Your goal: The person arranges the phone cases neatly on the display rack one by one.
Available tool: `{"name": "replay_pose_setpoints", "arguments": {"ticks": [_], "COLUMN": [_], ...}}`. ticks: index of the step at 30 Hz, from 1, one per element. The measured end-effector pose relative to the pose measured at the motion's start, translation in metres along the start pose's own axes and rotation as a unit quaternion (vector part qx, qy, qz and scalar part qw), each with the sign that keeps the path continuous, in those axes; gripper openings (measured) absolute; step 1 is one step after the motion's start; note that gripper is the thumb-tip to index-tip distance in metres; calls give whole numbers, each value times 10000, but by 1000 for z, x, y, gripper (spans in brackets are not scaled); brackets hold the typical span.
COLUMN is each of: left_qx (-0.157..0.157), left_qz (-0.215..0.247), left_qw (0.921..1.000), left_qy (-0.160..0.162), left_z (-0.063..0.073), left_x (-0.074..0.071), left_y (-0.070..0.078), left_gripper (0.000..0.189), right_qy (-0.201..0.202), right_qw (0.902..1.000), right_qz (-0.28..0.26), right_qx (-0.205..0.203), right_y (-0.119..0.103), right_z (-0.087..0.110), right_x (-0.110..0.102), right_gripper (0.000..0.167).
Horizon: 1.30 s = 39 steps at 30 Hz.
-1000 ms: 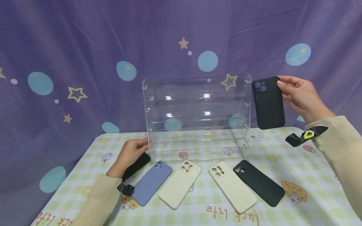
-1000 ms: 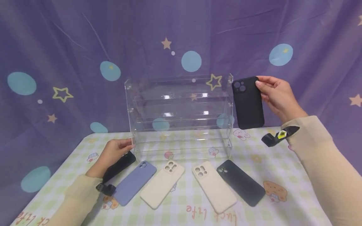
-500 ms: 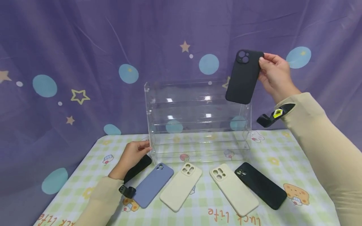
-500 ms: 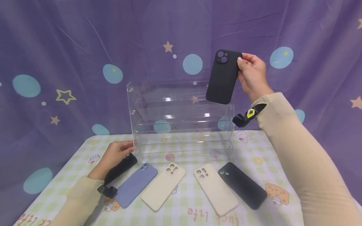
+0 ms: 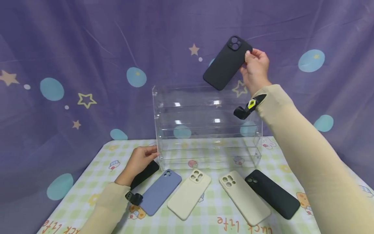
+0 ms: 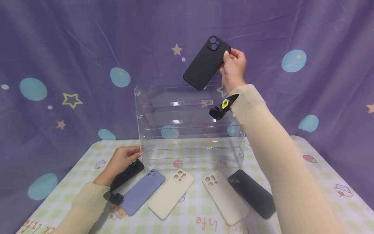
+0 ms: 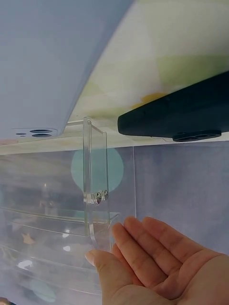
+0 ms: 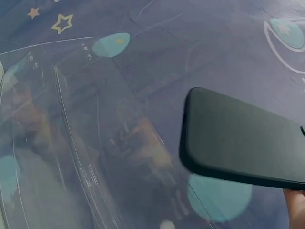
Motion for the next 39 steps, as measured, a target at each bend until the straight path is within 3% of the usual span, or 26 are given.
{"name": "replay_pose_setpoints", "arguments": {"ticks": [12, 16, 21, 31, 39], "left_qx": [-39, -13, 10, 19, 94], "left_qz": [-60, -50, -28, 33, 101], "left_qw": [10000, 10000, 10000, 10000, 9999], "left_qy": [-42, -13, -29, -78, -42], "left_z": [-1, -1, 0, 4, 4], "left_x": [2, 1, -1, 1, 0], "left_y": [-2, -2, -1, -1, 0], "left_gripper": [32, 32, 31, 32, 32], "right_qy": [-40, -110, -358, -831, -1359], "right_qw": [9986, 9983, 9959, 9894, 9716], "right_qz": [-233, -51, 596, 1144, 1844], "right_qx": [-475, -566, -577, 329, 597], "right_y": [48, 60, 74, 105, 120], "right_z": [8, 9, 7, 6, 14], "right_x": [38, 43, 45, 45, 53], "right_gripper": [14, 13, 14, 13, 13]}}
Point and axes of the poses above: each hand's wrist, its own z-axis away from the middle knuckle, its own x-axis out of the palm, y = z × x, the point moved 9 cm from there along -z, towards the middle knuckle, and after that the axes turned 7 degrees about -z, right-handed, at the moved point
